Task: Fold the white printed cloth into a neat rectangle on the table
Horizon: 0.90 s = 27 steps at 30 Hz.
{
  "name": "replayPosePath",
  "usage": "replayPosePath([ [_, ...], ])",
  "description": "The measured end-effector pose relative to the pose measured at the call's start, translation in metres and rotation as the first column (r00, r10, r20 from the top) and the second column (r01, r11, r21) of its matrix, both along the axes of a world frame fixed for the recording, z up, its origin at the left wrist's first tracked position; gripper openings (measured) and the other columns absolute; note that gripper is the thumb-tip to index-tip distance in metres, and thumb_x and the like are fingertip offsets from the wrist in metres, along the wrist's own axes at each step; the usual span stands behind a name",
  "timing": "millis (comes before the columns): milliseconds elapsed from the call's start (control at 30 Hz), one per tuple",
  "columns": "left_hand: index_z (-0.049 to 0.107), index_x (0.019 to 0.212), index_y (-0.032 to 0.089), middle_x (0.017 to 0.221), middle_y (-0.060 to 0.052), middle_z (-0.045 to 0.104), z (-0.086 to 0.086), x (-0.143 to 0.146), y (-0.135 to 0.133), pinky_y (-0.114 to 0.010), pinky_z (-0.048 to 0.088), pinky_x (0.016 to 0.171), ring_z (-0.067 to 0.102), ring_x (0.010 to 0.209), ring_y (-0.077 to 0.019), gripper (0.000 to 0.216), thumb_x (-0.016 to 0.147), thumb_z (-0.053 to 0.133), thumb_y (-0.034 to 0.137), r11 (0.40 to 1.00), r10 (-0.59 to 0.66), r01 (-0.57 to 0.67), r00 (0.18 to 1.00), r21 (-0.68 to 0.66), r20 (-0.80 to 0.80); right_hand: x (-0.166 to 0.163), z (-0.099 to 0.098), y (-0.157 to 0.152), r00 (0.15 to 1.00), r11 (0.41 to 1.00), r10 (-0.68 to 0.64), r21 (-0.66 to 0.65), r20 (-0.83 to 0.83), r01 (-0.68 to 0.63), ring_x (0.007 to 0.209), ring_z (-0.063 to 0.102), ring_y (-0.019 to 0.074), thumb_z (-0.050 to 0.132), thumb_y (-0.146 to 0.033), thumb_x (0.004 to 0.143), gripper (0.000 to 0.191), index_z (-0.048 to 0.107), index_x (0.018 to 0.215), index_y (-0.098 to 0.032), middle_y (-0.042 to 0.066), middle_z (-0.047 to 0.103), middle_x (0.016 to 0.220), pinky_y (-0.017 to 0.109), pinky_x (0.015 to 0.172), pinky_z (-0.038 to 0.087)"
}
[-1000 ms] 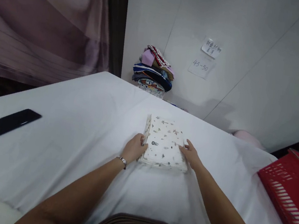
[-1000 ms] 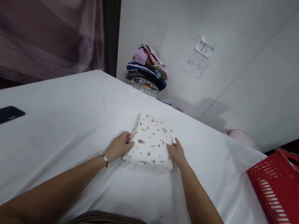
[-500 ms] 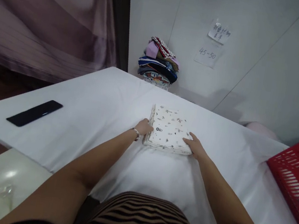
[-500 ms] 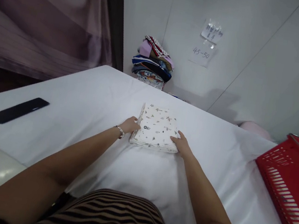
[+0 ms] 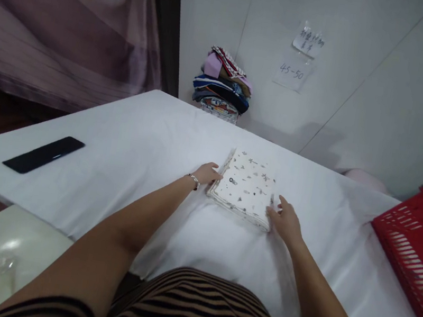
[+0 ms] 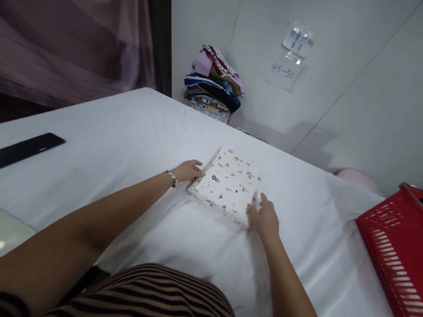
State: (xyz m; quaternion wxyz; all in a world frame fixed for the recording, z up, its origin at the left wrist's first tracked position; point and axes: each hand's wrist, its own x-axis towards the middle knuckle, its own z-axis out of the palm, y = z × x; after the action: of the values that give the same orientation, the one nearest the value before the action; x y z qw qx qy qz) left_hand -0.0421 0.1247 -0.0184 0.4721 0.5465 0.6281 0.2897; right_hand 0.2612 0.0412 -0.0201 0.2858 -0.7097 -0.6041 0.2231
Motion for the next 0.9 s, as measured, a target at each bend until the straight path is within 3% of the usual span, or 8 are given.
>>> replayPosePath([
  [100, 0.058, 0.099, 0.012, 0.087, -0.007, 0.067, -0.003, -0.012, -0.018, -0.022, 0.048, 0.061, 0.06, 0.07, -0.0127, 0.034, 0.07, 0.065, 0.028, 0.999, 0.04, -0.039, 0.998, -0.029, 0.058, -0.02, 0.014, -0.005, 0.968, 0.952, 0.199, 0.205, 0.153, -0.228, 0.085, 0.058, 0.02, 0.051, -0.04, 0.082, 0.03, 0.062, 0.103, -0.021, 0.008, 0.06, 0.101, 0.031, 0.07, 0.048],
  [200, 0.062, 0.082, 0.013, 0.073, -0.004, 0.065, -0.006, -0.021, -0.042, -0.023, 0.049, 0.062, 0.06, 0.069, -0.013, 0.022, 0.07, 0.064, 0.031, 0.998, 0.046, -0.04, 0.993, -0.053, 0.112, -0.059, 0.021, -0.01, 0.862, 0.842, 0.477, 0.192, 0.169, -0.504, 0.091, 0.057, 0.021, 0.049, -0.039, 0.085, 0.024, 0.063, 0.097, -0.023, 0.007, 0.062, 0.097, 0.031, 0.074, 0.047],
  [300, 0.063, 0.079, 0.014, 0.07, -0.003, 0.064, -0.008, -0.025, -0.063, -0.024, 0.05, 0.062, 0.059, 0.068, -0.0125, 0.021, 0.069, 0.064, 0.033, 0.999, 0.019, -0.015, 0.988, -0.029, 0.152, -0.1, 0.02, -0.009, 0.767, 0.749, 0.592, 0.182, 0.247, -0.637, 0.099, 0.054, 0.0208, 0.05, -0.035, 0.086, 0.022, 0.062, 0.1, -0.024, 0.006, 0.062, 0.103, 0.033, 0.084, 0.044],
  [367, 0.063, 0.08, 0.014, 0.07, -0.002, 0.064, -0.01, -0.025, -0.072, -0.024, 0.05, 0.063, 0.059, 0.067, -0.012, 0.022, 0.069, 0.063, 0.033, 1.0, 0.009, -0.011, 0.985, 0.012, 0.171, -0.119, 0.017, -0.004, 0.742, 0.732, 0.598, 0.17, 0.303, -0.66, 0.099, 0.053, 0.0198, 0.05, -0.032, 0.086, 0.021, 0.061, 0.1, -0.023, 0.005, 0.061, 0.102, 0.032, 0.086, 0.042],
  [533, 0.062, 0.087, 0.016, 0.08, -0.002, 0.065, -0.02, -0.024, -0.076, -0.023, 0.049, 0.061, 0.059, 0.073, -0.0134, 0.026, 0.067, 0.064, 0.032, 0.995, -0.015, -0.005, 0.978, 0.1, 0.206, -0.139, 0.009, 0.009, 0.737, 0.765, 0.565, 0.097, 0.371, -0.636, 0.092, 0.052, 0.0189, 0.049, -0.028, 0.087, 0.016, 0.061, 0.093, -0.021, 0.005, 0.059, 0.093, 0.029, 0.079, 0.041],
  [733, 0.061, 0.095, 0.02, 0.074, 0.002, 0.064, -0.029, -0.023, -0.079, -0.025, 0.046, 0.065, 0.059, 0.069, -0.0137, 0.032, 0.068, 0.065, 0.036, 0.975, -0.05, 0.047, 0.999, 0.216, 0.009, -0.144, 0.004, 0.009, 0.769, 0.802, 0.528, 0.087, 0.359, -0.591, 0.091, 0.052, 0.0175, 0.046, -0.029, 0.089, 0.018, 0.062, 0.09, -0.022, 0.004, 0.059, 0.09, 0.028, 0.078, 0.04],
  [900, 0.061, 0.092, 0.021, 0.075, 0.001, 0.066, -0.029, -0.021, -0.081, -0.025, 0.044, 0.064, 0.06, 0.07, -0.0148, 0.029, 0.069, 0.063, 0.038, 0.969, -0.037, 0.038, 0.999, 0.243, -0.007, -0.145, 0.001, 0.012, 0.796, 0.808, 0.527, 0.115, 0.299, -0.578, 0.088, 0.053, 0.0169, 0.044, -0.027, 0.089, 0.019, 0.062, 0.084, -0.022, 0.003, 0.06, 0.086, 0.027, 0.075, 0.041],
])
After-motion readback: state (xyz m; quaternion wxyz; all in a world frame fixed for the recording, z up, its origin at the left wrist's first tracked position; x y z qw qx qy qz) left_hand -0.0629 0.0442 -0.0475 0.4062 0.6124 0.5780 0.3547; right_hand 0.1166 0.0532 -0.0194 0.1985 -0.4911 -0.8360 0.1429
